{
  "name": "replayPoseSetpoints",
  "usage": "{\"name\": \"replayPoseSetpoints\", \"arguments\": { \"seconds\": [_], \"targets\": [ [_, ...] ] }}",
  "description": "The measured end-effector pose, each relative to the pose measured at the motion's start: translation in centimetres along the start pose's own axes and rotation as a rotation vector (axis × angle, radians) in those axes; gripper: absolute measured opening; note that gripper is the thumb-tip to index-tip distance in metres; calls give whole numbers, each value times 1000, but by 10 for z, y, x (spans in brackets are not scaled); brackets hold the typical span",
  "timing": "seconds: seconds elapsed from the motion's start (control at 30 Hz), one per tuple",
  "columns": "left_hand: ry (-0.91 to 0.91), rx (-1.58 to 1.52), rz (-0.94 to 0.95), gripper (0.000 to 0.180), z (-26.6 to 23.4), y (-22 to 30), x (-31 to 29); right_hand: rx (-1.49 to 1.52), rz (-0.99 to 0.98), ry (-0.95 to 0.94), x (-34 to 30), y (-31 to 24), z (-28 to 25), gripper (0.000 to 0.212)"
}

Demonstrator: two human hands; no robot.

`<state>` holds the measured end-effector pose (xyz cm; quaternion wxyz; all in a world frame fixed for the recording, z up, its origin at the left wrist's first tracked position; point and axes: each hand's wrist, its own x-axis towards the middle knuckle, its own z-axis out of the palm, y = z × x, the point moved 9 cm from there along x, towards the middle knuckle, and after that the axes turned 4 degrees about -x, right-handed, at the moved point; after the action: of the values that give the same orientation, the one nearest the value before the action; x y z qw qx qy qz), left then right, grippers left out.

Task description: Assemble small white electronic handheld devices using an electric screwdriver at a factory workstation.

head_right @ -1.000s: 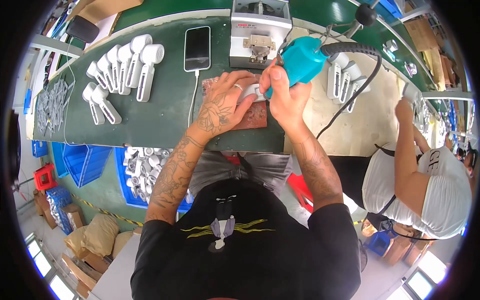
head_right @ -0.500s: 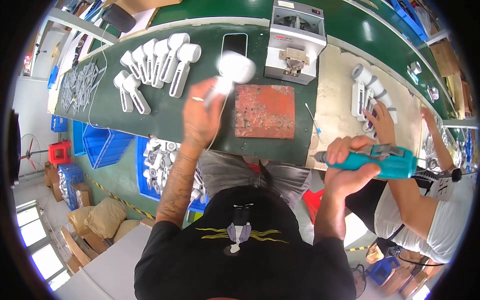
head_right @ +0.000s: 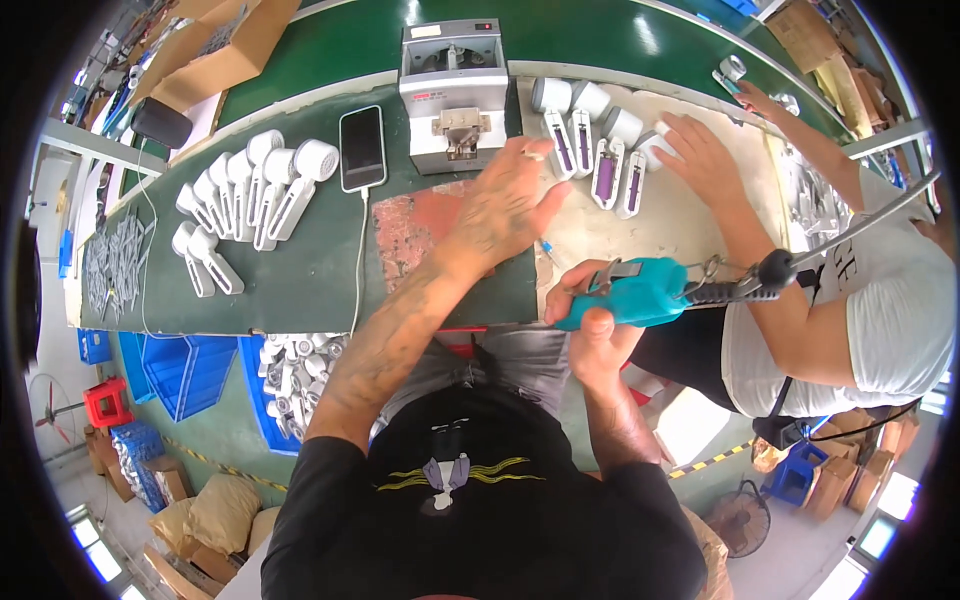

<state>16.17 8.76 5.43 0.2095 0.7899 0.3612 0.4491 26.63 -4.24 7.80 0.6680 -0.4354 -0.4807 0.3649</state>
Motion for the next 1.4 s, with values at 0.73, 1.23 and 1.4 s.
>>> {"name": "replayPoseSetpoints", "arguments": {
  "seconds": [0.73,1.23,1.4],
  "targets": [
    [-31,-4,-246,45,-45,4,-30,-100,36,0,3,4,-18,81],
    [-83,-6,-48,28,-77,-26,-61,65,-62,-113,80,9,62,72],
    [-183,-18,-84,23,-84,-32,-62,-35,-127,-73,119,18,97,65]
  ]
}}
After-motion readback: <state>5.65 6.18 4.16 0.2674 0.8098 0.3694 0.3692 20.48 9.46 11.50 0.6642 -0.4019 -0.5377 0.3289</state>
